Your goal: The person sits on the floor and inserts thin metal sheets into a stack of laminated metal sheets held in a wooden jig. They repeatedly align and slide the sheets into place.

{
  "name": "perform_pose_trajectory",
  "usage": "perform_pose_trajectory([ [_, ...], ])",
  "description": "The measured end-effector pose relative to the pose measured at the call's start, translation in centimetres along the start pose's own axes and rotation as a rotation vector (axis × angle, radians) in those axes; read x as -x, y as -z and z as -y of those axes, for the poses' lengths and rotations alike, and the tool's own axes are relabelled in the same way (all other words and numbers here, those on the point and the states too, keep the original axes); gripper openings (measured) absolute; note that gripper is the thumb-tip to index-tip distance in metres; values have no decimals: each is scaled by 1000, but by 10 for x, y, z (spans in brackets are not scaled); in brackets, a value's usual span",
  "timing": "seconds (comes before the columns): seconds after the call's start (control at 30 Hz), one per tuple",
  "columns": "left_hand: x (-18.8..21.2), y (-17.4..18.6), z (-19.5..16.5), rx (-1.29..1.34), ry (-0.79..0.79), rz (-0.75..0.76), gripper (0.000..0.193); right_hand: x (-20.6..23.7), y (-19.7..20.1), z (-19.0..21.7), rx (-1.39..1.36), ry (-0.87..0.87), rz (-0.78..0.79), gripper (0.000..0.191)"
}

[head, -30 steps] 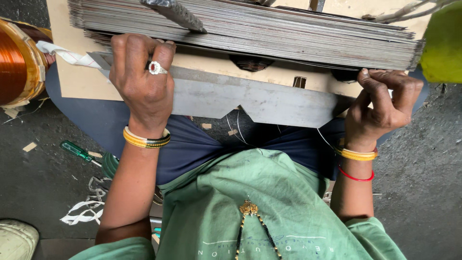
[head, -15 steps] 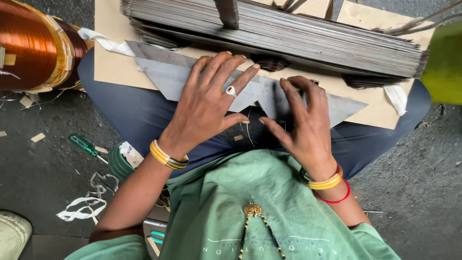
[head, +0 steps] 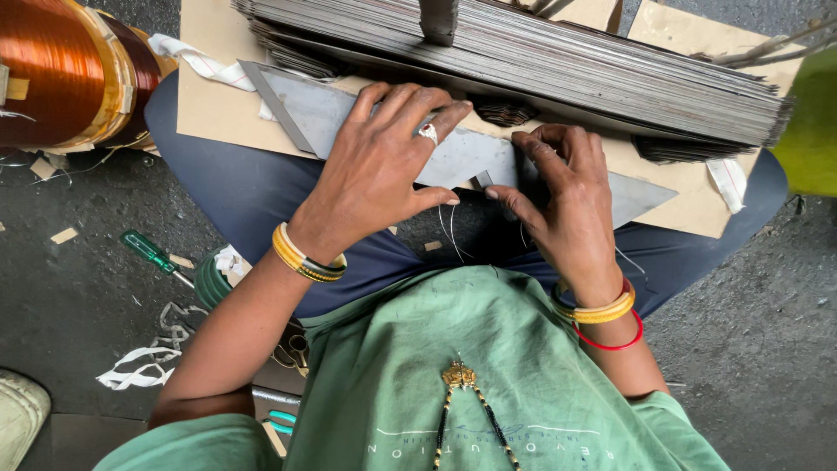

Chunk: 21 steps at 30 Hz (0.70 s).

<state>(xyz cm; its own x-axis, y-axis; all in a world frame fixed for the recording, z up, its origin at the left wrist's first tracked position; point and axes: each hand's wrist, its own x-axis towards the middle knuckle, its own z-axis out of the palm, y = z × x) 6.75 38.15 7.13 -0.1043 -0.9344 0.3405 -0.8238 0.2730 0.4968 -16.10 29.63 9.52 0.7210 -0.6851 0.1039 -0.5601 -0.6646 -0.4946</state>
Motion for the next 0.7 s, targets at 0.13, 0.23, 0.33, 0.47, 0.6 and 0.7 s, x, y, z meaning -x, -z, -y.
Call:
perform_pose_trajectory([
  [0.13, -2, -5, -4, 2, 26, 14, 66, 0, -1, 1, 34, -20, -9, 50],
  [0.23, -2, -8, -3, -1, 27, 16, 61, -2, -3, 7, 147, 9, -29, 48],
  [0.33, -2, -9, -2, -9, 37, 15, 56, -5, -9, 14, 281, 59, -43, 48],
  [0.47, -2, -8, -2, -24, 22, -6, 55, -9, -11, 13, 329, 112, -37, 47],
  [0.6, 0, -4, -1, 14, 12, -26, 57, -4, -8, 9, 310, 183, -102, 47],
  [0.7, 2, -2, -1, -37, -32, -83, 61, 0, -8, 7, 326, 213, -178, 47],
])
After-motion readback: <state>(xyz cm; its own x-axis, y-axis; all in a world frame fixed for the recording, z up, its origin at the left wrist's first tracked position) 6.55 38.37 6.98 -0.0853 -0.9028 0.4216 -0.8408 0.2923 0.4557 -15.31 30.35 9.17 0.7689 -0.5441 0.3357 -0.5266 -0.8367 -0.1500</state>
